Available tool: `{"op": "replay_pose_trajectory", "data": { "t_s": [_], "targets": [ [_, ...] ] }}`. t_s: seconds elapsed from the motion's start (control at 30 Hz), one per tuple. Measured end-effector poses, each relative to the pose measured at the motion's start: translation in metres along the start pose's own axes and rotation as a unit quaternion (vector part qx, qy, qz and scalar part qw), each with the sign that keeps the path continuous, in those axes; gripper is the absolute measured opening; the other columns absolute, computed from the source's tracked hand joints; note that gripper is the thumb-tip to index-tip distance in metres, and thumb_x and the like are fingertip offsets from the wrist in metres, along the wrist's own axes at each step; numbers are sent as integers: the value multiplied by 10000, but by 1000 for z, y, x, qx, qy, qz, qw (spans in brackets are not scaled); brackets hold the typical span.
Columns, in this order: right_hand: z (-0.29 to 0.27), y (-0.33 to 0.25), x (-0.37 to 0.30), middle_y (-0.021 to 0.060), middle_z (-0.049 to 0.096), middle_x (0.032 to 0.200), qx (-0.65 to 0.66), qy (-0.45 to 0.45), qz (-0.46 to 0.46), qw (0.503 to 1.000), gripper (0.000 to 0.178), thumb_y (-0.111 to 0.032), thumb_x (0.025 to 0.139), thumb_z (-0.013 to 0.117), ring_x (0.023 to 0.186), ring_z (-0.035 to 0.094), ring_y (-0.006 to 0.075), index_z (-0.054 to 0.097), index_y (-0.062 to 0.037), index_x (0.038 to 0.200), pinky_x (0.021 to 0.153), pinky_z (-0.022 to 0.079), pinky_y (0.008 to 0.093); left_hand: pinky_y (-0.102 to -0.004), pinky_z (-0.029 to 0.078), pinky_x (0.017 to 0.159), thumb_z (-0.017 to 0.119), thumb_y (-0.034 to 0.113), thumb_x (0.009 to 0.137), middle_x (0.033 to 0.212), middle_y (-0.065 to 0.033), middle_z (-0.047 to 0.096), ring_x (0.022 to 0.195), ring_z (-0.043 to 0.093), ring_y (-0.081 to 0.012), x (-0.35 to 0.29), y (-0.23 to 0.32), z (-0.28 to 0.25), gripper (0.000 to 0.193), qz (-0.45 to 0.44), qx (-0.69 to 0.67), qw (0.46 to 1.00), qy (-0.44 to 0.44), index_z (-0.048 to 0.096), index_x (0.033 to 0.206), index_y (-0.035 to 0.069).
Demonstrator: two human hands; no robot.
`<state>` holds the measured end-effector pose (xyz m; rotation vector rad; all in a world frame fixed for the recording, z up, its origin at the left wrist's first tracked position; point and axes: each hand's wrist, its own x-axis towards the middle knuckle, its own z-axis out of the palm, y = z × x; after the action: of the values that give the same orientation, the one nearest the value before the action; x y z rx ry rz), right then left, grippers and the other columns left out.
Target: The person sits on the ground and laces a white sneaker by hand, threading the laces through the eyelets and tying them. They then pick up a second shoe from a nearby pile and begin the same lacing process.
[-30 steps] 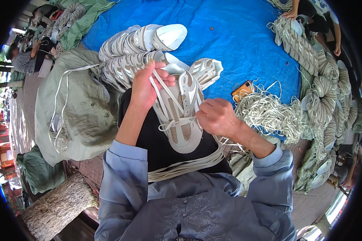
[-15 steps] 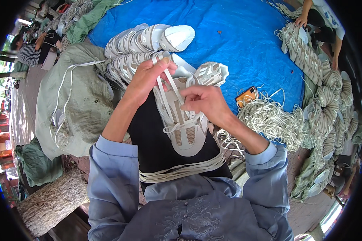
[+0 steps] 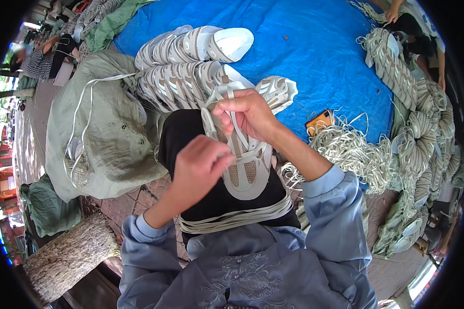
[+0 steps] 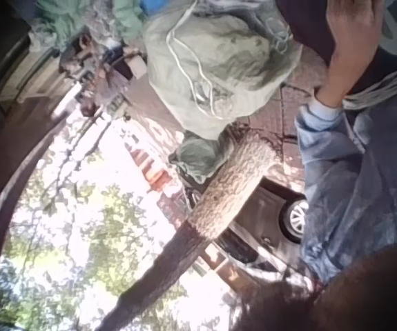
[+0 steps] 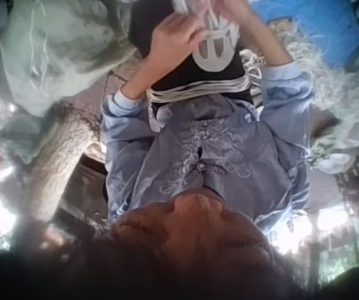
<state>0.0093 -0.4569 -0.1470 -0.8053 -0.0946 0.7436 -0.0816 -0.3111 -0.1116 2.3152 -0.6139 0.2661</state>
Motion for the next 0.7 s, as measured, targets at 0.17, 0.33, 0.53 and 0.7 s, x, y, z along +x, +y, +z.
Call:
{"op": "replay_pose_trajectory", "data": {
  "t_s": [0.17, 0.33, 0.53, 0.7],
  "targets": [
    [6, 2, 7, 33, 420, 501, -27, 0, 30, 999, 194, -148, 795, 575, 382, 328, 107, 590, 33, 725, 361, 267, 258, -328, 431, 666, 639, 92, 604, 826, -58, 499, 822, 504, -219, -31, -7, 23, 211, 44, 206, 977, -40, 556, 791, 42],
    [4, 3, 9, 22, 408, 504, -29, 19, 27, 999, 171, -121, 798, 565, 386, 292, 85, 592, 36, 736, 363, 241, 245, -309, 405, 699, 563, 111, 606, 780, -71, 453, 825, 461, -211, -29, -14, 18, 147, 113, 212, 968, -73, 543, 728, 29],
    [1, 6, 10, 19, 395, 503, -26, 11, 18, 999, 173, -119, 797, 567, 391, 285, 78, 590, 45, 747, 365, 224, 241, -320, 437, 634, 612, -22, 558, 761, -27, 526, 748, 525, -216, -26, -18, 17, 190, 36, 40, 998, -44, 560, 723, 57],
    [-4, 7, 9, 9, 369, 492, -20, 8, 29, 999, 179, -119, 803, 564, 385, 258, 68, 590, 51, 752, 367, 201, 230, -326, 441, 614, 601, -75, 568, 741, -34, 548, 726, 535, -231, -22, -24, 11, 198, 25, 14, 1000, 5, 547, 704, 58]
  ]
}}
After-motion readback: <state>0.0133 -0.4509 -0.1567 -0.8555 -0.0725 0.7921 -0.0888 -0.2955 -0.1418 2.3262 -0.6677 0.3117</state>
